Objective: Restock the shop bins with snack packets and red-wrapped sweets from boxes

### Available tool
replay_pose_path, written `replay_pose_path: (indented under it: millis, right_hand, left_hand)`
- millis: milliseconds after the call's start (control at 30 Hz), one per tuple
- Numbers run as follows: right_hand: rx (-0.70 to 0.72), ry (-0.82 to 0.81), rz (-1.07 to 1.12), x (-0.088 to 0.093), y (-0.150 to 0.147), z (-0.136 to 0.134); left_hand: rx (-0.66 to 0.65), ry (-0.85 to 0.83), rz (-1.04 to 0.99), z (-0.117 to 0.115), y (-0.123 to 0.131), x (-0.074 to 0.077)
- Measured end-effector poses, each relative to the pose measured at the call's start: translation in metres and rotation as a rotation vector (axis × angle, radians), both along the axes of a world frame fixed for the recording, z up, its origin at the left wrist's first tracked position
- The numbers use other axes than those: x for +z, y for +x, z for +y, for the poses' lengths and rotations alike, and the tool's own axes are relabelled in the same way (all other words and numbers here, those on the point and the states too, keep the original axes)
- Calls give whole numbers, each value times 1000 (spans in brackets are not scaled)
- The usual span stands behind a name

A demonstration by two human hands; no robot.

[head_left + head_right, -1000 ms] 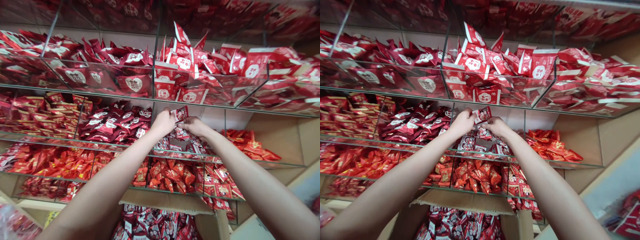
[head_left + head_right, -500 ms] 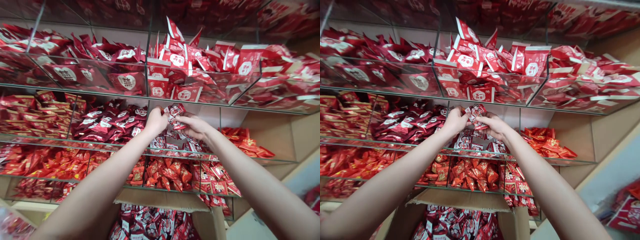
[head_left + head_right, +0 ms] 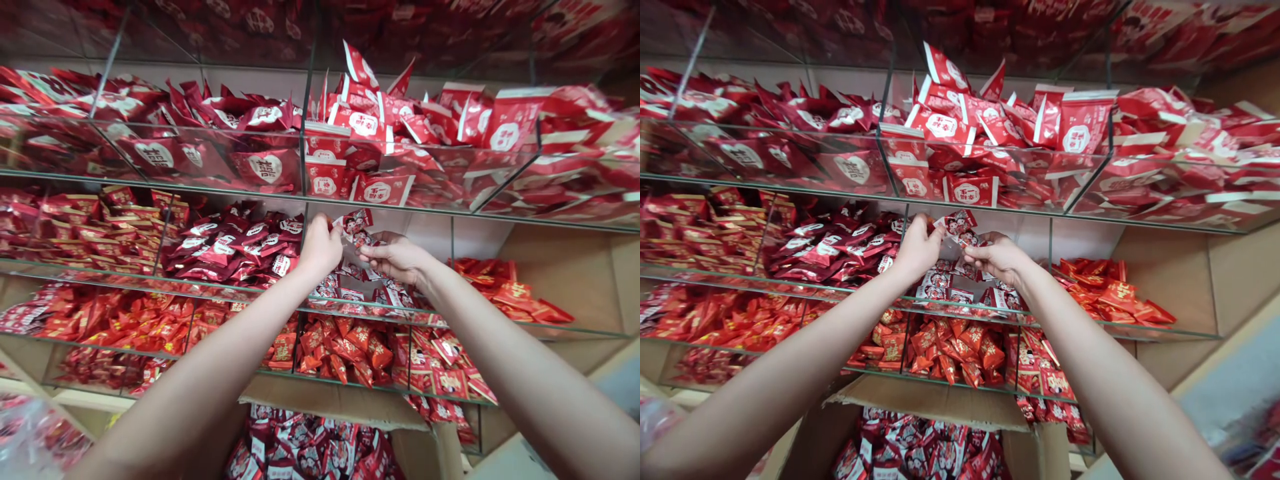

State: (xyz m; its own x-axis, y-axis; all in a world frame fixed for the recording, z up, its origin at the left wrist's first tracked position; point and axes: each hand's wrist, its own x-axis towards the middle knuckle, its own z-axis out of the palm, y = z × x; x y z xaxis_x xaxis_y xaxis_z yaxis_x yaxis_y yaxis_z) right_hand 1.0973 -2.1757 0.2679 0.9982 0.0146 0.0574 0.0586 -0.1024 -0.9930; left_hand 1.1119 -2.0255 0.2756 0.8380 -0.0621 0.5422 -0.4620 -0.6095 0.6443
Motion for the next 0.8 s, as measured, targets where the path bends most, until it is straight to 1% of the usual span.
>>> replay_pose_path:
  millis: [67,133,167,200,367,500,600,700,800]
  right_hand:
    - [-59,-339,2,-4,2,0]
    - [-38,-646,26,-9,3,0]
    - [-21,-742,42,-11,3,0]
    - [-17,-802,57,-12,3,0]
    - [-78,-1074,107,-13,3,2]
    - [-70,-1242,150,-8,1,7]
    - [-64,-1307,147,-7,-1,10]
    - [-65,-1310,142,-9,1,9]
    - [-147,-1257,97,-10,4,3]
  left_hand:
    - [17,-6,-93,1,-2,0]
    - [-4,-41,-125,1,-3,-1]
    - [-16,-52,-138,1,-3,-3]
    - [-23,-61,-155,1,-3,-4]
    - [-36,-36,-235,1,-3,-8]
    - [-65,3,-230,2,-5,-9]
    - [-88,14,-213,3,-6,-9]
    - [-99,7,-173,2,-7,-9]
    - [-103,-1,-121,1,-5,-10]
